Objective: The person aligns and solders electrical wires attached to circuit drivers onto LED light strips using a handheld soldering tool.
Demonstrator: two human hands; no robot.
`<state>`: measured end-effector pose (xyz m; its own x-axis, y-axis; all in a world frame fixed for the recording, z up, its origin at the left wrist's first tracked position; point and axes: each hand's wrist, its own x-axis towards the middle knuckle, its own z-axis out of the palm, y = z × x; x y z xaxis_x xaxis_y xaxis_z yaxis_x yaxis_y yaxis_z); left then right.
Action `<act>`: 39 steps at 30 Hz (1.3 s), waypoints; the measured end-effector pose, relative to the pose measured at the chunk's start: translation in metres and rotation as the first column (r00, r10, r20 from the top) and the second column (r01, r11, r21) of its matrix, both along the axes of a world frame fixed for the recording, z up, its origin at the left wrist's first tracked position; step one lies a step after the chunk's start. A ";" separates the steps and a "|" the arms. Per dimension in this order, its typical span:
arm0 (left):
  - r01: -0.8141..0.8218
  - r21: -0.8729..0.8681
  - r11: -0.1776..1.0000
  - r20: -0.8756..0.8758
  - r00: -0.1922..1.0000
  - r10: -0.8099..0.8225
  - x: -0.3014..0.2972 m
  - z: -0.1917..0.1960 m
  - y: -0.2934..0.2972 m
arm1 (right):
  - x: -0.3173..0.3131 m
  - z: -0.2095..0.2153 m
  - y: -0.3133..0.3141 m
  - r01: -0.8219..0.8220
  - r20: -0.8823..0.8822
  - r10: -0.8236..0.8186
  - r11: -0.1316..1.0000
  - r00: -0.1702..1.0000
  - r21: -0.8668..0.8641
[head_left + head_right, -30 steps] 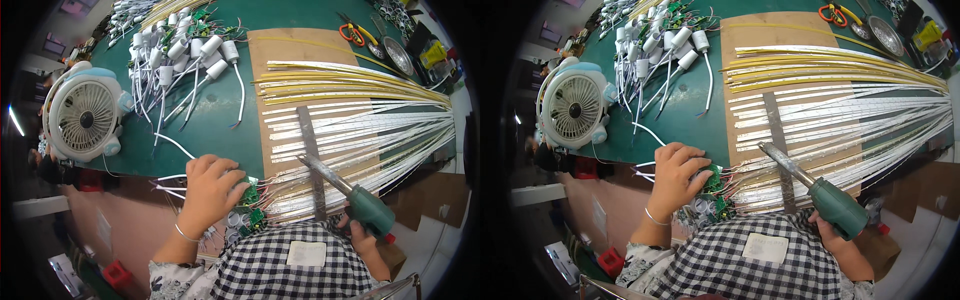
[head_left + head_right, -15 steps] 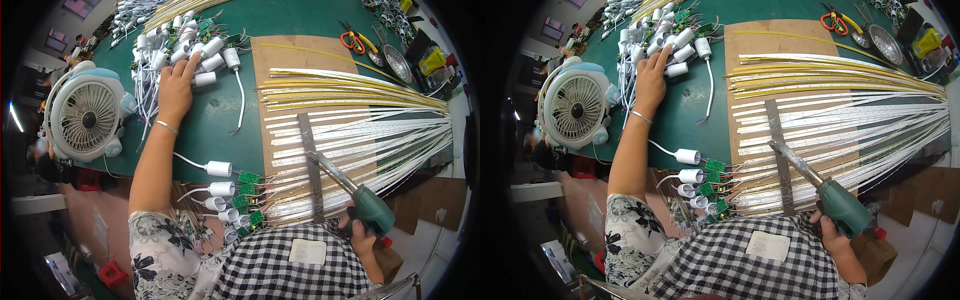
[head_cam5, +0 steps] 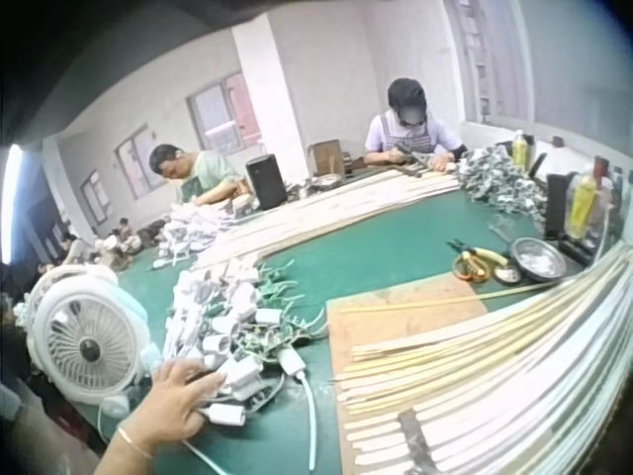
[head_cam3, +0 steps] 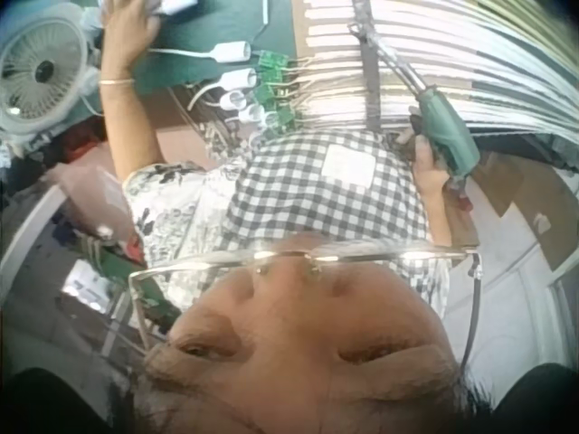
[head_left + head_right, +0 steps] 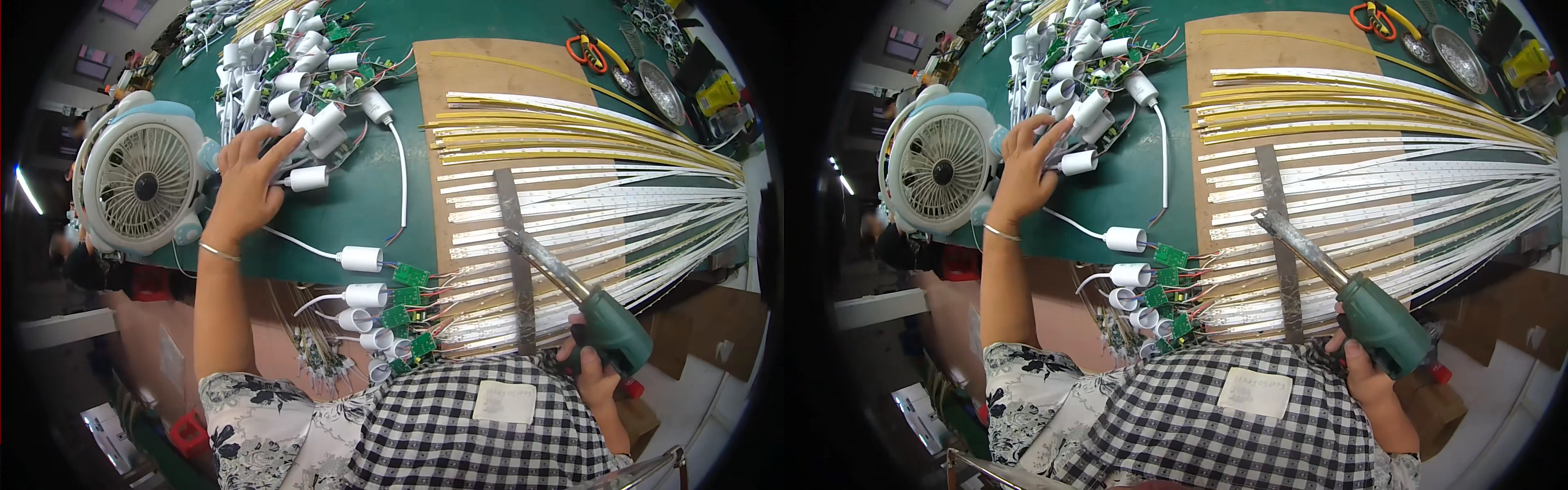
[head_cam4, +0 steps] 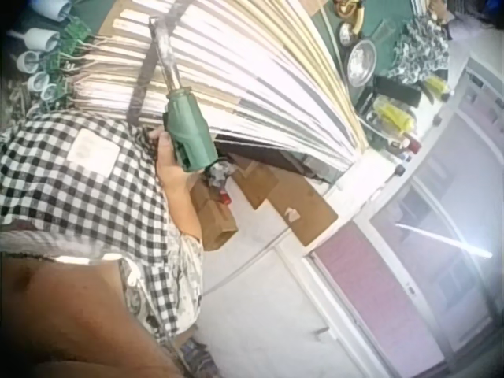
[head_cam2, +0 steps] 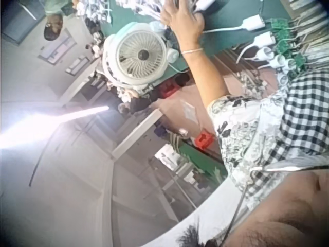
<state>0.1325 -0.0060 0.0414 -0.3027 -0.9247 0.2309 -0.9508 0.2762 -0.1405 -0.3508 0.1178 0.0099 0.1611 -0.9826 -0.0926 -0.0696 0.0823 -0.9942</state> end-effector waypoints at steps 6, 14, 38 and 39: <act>0.118 -0.045 0.992 -0.186 0.975 -0.124 -0.034 0.033 -0.047 | 0.000 0.003 0.003 0.048 -0.007 -0.048 0.999 0.999 0.012; 0.297 0.041 0.954 -0.026 0.955 -0.296 -0.031 0.005 -0.106 | 0.002 0.004 0.007 0.096 -0.020 -0.096 0.995 0.995 0.002; 0.332 0.176 0.927 -0.501 0.840 -0.206 -0.152 -0.022 0.035 | 0.000 0.008 -0.001 -0.039 -0.026 0.041 0.998 0.999 0.058; 0.294 0.184 0.938 -0.512 0.843 -0.164 -0.152 -0.023 0.036 | 0.001 0.008 -0.001 -0.037 -0.026 0.038 0.998 0.999 0.060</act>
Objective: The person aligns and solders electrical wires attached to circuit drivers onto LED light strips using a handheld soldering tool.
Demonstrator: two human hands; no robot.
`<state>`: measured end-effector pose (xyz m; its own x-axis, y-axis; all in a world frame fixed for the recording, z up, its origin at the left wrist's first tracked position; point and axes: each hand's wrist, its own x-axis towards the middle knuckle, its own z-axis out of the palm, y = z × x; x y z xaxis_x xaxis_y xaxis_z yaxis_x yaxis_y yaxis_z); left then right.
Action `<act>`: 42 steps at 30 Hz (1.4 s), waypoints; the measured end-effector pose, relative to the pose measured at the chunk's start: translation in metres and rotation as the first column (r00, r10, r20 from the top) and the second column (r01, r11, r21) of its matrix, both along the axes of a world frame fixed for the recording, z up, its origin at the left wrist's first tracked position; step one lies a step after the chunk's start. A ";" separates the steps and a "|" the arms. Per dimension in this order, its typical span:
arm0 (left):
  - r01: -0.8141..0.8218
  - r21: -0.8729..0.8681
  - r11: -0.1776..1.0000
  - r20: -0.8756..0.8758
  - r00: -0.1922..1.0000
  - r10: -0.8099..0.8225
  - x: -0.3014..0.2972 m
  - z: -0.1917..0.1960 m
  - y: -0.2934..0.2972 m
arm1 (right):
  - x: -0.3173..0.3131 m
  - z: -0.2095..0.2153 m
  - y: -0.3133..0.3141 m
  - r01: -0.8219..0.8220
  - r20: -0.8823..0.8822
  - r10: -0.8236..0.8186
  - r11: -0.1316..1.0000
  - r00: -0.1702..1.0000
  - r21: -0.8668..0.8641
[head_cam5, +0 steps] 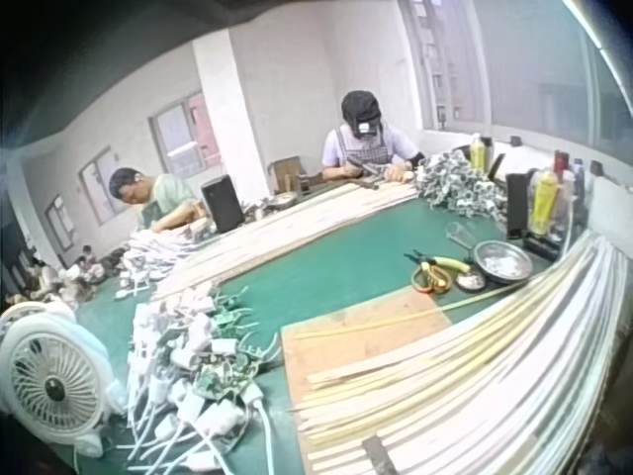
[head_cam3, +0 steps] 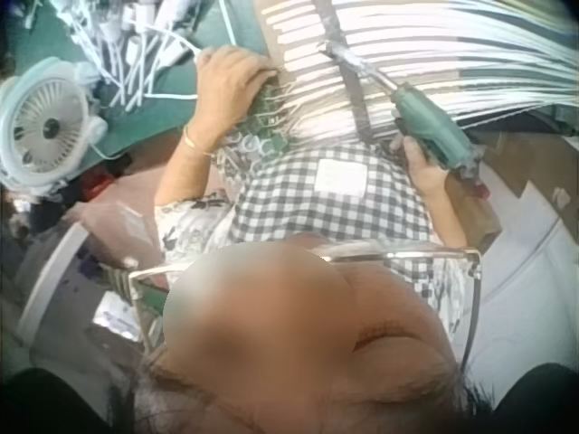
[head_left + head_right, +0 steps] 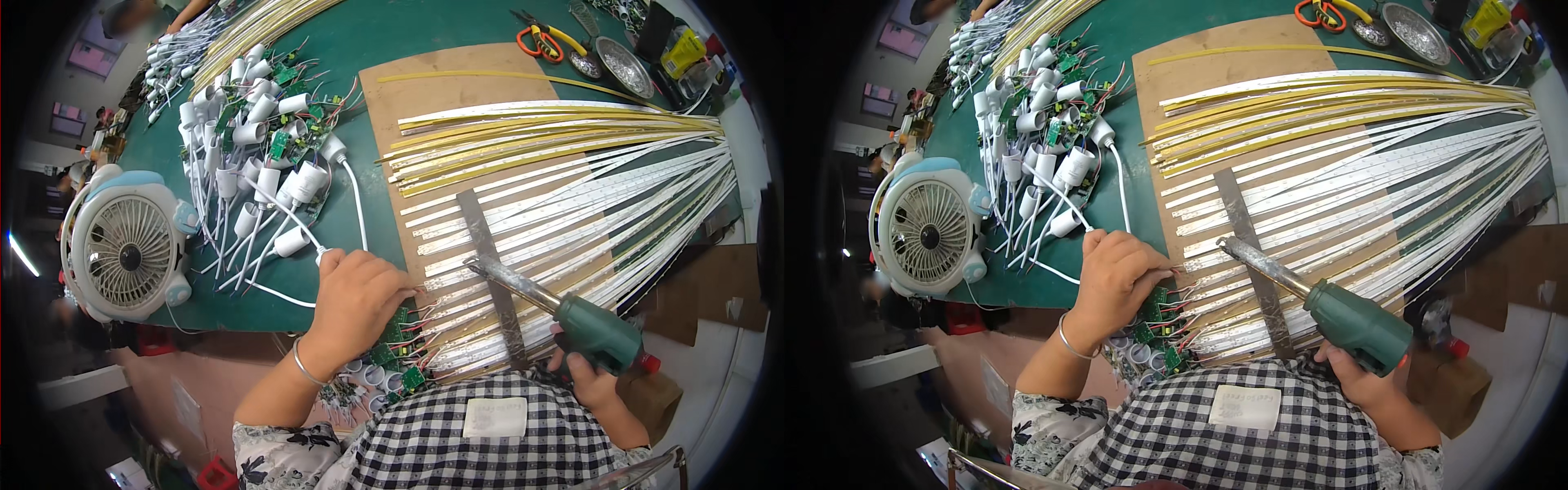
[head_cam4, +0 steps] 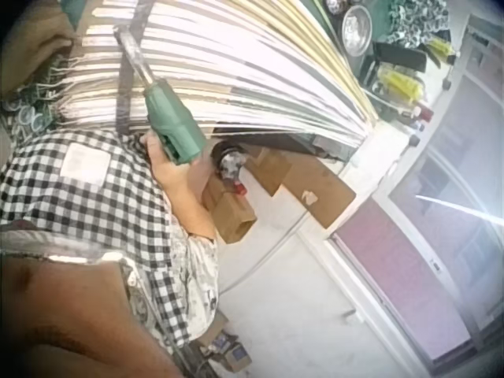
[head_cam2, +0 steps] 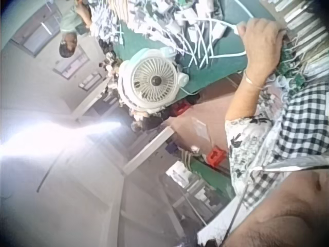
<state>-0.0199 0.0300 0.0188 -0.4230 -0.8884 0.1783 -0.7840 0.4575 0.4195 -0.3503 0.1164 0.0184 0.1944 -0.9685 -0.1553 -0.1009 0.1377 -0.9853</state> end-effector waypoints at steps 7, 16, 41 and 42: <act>-0.084 0.047 0.995 0.042 0.996 0.082 -0.011 0.005 -0.001 | 0.002 -0.004 0.000 -0.054 0.010 0.054 0.998 0.998 0.033; -0.074 -0.023 0.997 0.077 0.994 0.076 -0.014 0.000 0.002 | 0.003 -0.006 -0.002 -0.018 -0.003 0.018 0.996 1.000 0.092; -0.154 -0.138 0.978 0.089 0.982 0.167 -0.028 -0.007 0.012 | 0.004 -0.001 -0.003 -0.216 -0.227 0.214 0.976 0.950 0.019; -0.145 -0.125 0.982 0.089 0.984 0.156 -0.028 -0.006 0.011 | 0.003 -0.003 -0.001 -0.214 -0.230 0.213 0.977 0.950 0.019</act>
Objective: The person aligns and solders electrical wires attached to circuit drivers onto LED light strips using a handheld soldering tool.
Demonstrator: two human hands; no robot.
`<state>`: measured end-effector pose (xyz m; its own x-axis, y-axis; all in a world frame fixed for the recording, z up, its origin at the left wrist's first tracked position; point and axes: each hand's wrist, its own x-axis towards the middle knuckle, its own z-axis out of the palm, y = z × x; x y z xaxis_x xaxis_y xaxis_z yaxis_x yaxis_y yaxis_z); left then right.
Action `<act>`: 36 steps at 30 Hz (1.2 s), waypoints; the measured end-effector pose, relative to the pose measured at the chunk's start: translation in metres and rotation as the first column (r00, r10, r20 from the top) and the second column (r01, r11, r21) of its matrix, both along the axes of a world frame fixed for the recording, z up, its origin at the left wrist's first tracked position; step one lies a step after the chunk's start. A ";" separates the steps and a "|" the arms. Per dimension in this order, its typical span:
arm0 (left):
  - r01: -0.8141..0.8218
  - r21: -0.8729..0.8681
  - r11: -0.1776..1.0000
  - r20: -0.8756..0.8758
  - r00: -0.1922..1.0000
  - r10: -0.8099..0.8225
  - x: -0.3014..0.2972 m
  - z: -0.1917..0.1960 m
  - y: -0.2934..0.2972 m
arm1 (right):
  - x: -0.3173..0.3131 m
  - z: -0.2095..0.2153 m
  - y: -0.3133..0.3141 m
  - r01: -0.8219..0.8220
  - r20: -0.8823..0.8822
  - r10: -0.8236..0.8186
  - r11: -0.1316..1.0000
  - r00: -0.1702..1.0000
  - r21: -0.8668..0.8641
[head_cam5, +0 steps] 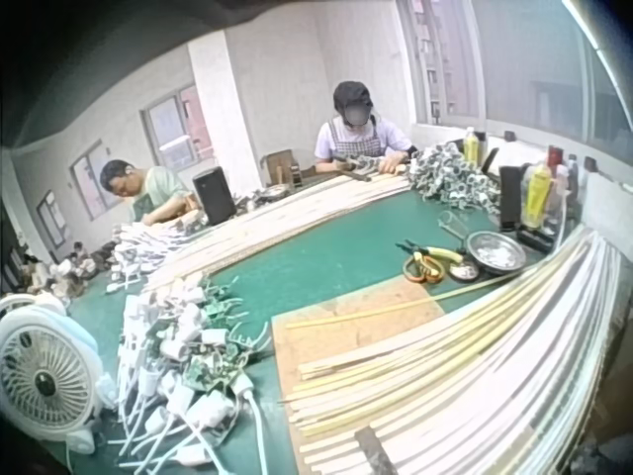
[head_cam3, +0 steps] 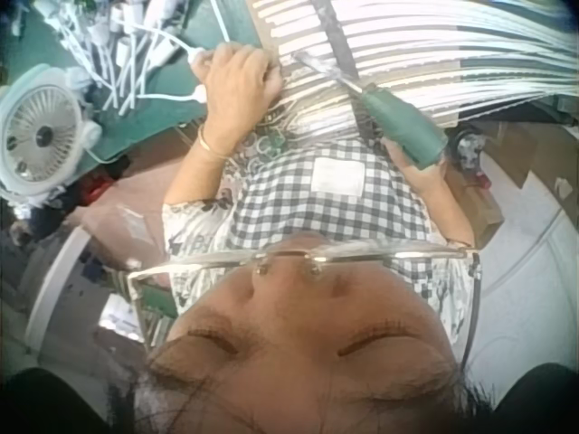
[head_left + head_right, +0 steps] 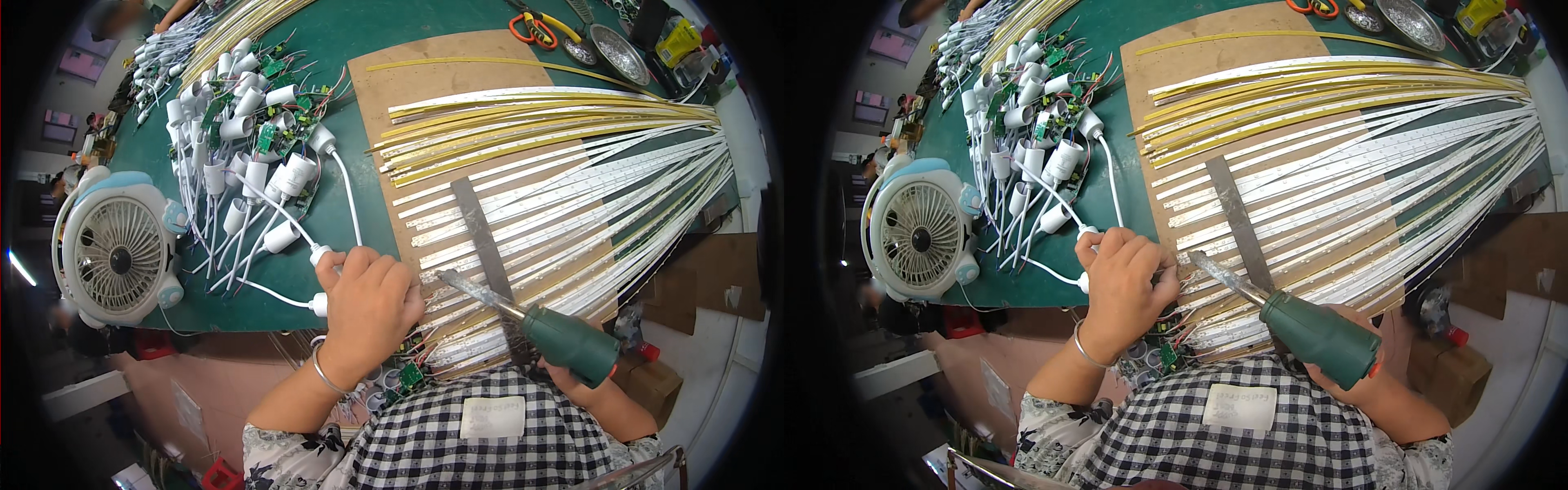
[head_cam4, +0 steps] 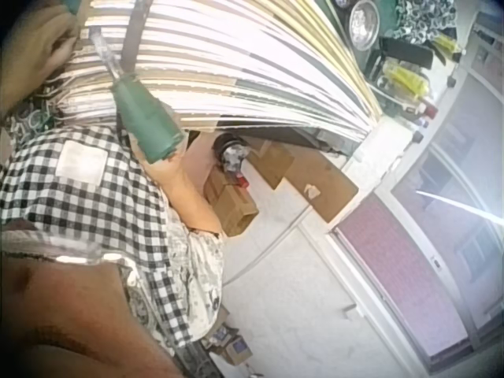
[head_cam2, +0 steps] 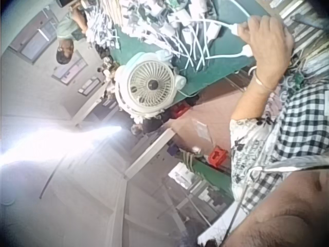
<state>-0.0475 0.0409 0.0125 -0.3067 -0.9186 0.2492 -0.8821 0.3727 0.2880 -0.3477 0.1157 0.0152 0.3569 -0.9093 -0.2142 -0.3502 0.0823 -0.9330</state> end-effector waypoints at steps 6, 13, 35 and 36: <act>-0.005 0.007 1.000 -0.030 1.000 0.005 0.001 -0.001 -0.002 | -0.003 -0.002 0.002 0.007 -0.022 -0.008 0.999 1.000 -0.046; 0.000 0.012 1.000 -0.048 0.999 0.000 0.002 -0.001 -0.002 | 0.001 -0.001 -0.007 -0.143 -0.123 0.112 0.948 0.986 -0.283; 0.124 0.217 0.968 -0.093 0.990 -0.106 0.011 0.006 -0.017 | 0.007 0.005 -0.009 -0.092 -0.103 0.075 0.982 0.992 -0.163; 0.130 0.229 0.965 -0.095 0.989 -0.111 0.011 0.006 -0.018 | 0.007 0.005 -0.009 -0.092 -0.103 0.076 0.982 0.992 -0.163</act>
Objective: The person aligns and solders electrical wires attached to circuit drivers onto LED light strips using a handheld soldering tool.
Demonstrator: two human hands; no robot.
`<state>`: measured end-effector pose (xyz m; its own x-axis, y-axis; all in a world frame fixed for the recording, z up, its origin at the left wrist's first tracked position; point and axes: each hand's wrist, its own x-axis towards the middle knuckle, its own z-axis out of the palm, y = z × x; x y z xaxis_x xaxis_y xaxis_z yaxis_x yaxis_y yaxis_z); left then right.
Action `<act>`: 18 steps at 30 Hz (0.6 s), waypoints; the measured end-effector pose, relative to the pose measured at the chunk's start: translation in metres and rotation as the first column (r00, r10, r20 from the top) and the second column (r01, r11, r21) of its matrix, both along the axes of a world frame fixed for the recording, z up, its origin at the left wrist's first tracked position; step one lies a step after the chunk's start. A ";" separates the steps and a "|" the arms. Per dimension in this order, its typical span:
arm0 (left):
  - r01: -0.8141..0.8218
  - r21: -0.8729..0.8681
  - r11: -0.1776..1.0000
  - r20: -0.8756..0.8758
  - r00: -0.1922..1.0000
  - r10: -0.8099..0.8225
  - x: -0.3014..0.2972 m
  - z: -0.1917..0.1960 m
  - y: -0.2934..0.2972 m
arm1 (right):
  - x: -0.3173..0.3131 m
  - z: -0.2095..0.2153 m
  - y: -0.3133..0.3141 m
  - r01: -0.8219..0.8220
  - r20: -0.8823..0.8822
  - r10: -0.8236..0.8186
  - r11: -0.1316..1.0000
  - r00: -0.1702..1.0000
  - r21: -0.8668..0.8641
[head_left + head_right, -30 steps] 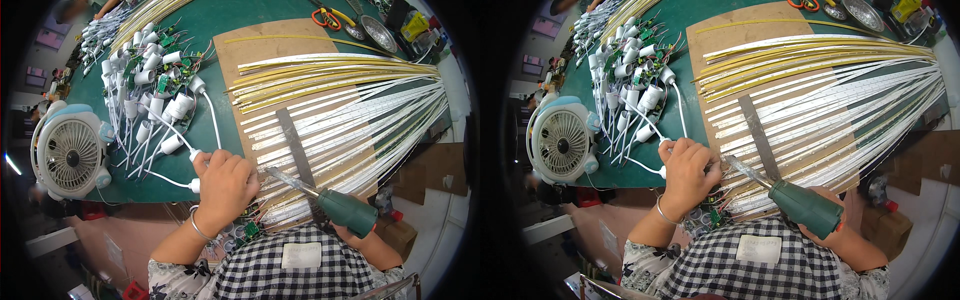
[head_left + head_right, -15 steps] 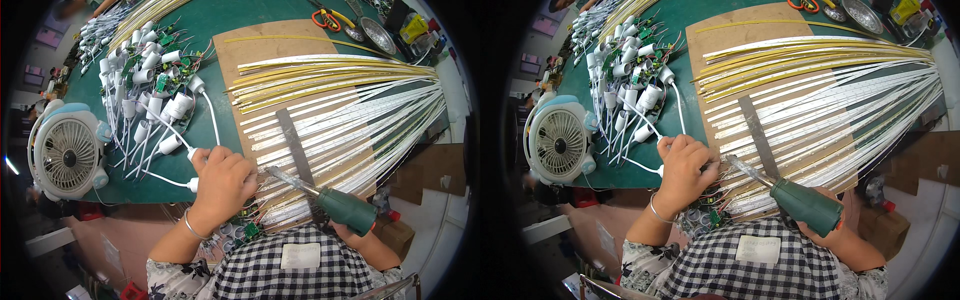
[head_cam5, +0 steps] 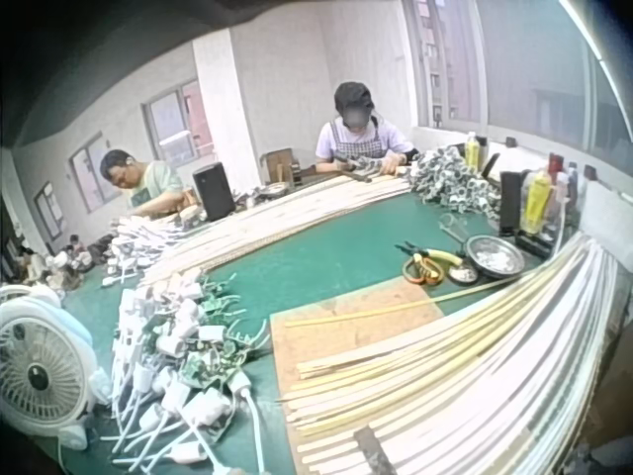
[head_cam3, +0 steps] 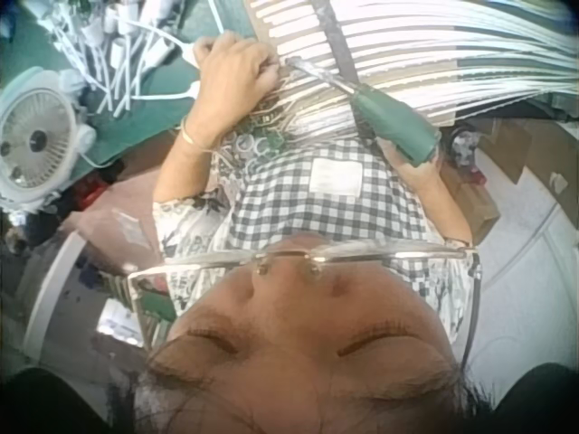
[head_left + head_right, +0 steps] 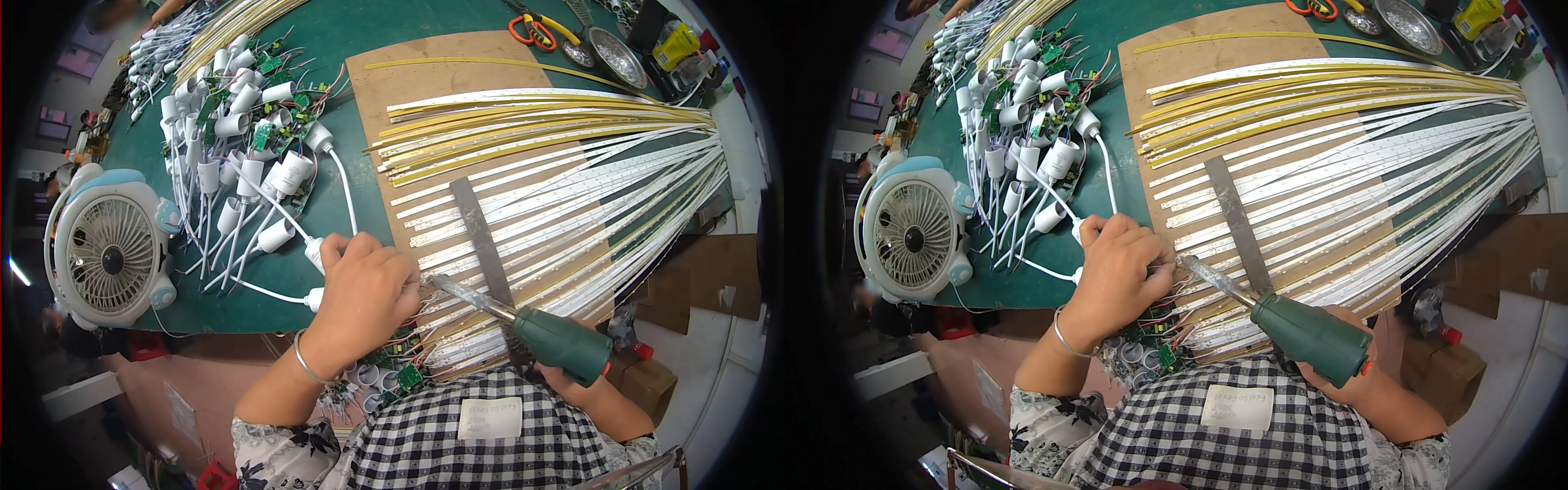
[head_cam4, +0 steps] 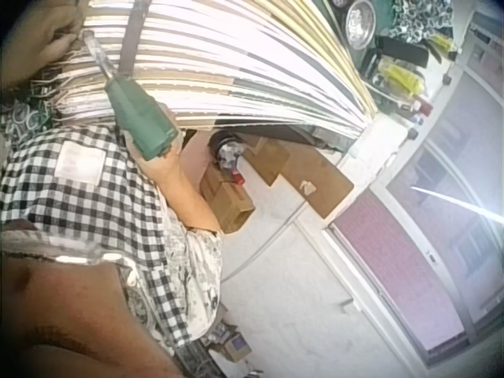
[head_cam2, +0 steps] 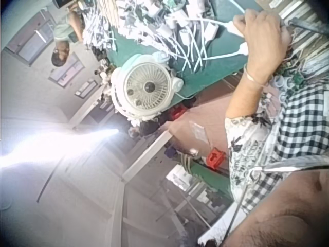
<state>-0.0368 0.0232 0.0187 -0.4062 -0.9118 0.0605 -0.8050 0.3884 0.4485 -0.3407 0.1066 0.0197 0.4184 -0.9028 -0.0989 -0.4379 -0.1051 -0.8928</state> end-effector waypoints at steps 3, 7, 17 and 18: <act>0.005 0.037 0.999 0.008 1.000 -0.005 -0.001 0.002 -0.002 | 0.000 -0.001 0.000 0.001 -0.031 -0.002 0.999 1.000 -0.051; 0.011 0.059 0.998 0.018 1.000 -0.012 -0.001 0.002 -0.004 | 0.004 0.007 -0.007 -0.050 -0.097 0.037 0.990 0.995 -0.132; 0.040 0.131 0.991 0.041 0.998 -0.046 -0.001 0.004 -0.011 | 0.004 0.000 -0.001 0.050 0.065 -0.051 0.998 0.997 0.025; 0.044 0.135 0.990 0.038 0.998 -0.049 -0.001 0.003 -0.012 | 0.005 0.001 -0.001 0.050 0.066 -0.052 0.998 0.997 0.025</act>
